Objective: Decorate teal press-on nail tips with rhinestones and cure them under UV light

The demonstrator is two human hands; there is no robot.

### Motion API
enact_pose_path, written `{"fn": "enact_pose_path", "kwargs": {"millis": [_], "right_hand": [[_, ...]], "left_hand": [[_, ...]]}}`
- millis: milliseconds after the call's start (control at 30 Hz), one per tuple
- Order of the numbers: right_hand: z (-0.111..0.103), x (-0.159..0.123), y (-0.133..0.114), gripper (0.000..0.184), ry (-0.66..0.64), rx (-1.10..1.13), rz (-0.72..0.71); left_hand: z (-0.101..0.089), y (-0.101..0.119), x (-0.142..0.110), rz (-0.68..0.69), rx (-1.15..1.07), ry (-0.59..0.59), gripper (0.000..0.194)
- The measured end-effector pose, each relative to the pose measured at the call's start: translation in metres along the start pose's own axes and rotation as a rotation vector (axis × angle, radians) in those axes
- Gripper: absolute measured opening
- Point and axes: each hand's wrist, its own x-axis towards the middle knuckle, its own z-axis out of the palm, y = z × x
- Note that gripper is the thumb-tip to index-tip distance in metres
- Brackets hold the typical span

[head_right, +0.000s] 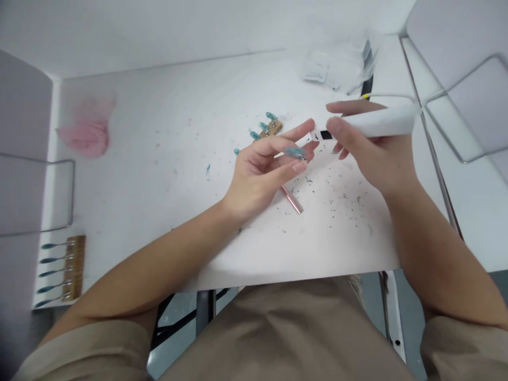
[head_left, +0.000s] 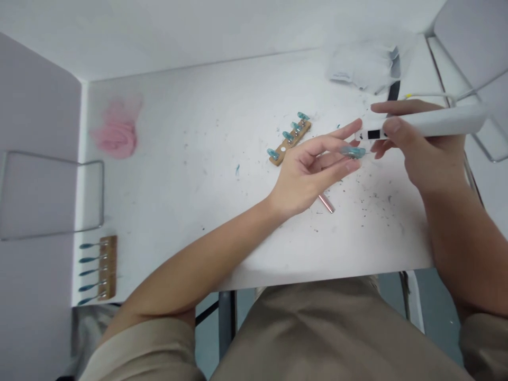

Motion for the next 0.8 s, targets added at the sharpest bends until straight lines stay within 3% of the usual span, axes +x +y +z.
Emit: {"fn": "enact_pose_path", "kwargs": {"millis": [300, 500, 667, 800], "right_hand": [[-0.004, 0.009, 0.013, 0.076, 0.036, 0.035, -0.019], [-0.003, 0.008, 0.019, 0.066, 0.162, 0.040, 0.002], [-0.003, 0.009, 0.022, 0.059, 0.189, 0.075, 0.019], [-0.006, 0.012, 0.019, 0.049, 0.204, 0.068, 0.046]], "left_hand": [[-0.005, -0.005, 0.001, -0.059, -0.053, 0.007, 0.009], [-0.006, -0.001, 0.001, -0.006, 0.121, -0.001, 0.015], [-0.013, 0.002, -0.003, 0.045, 0.231, 0.099, 0.010], [-0.013, 0.012, -0.013, -0.015, 0.211, 0.150, 0.010]]}}
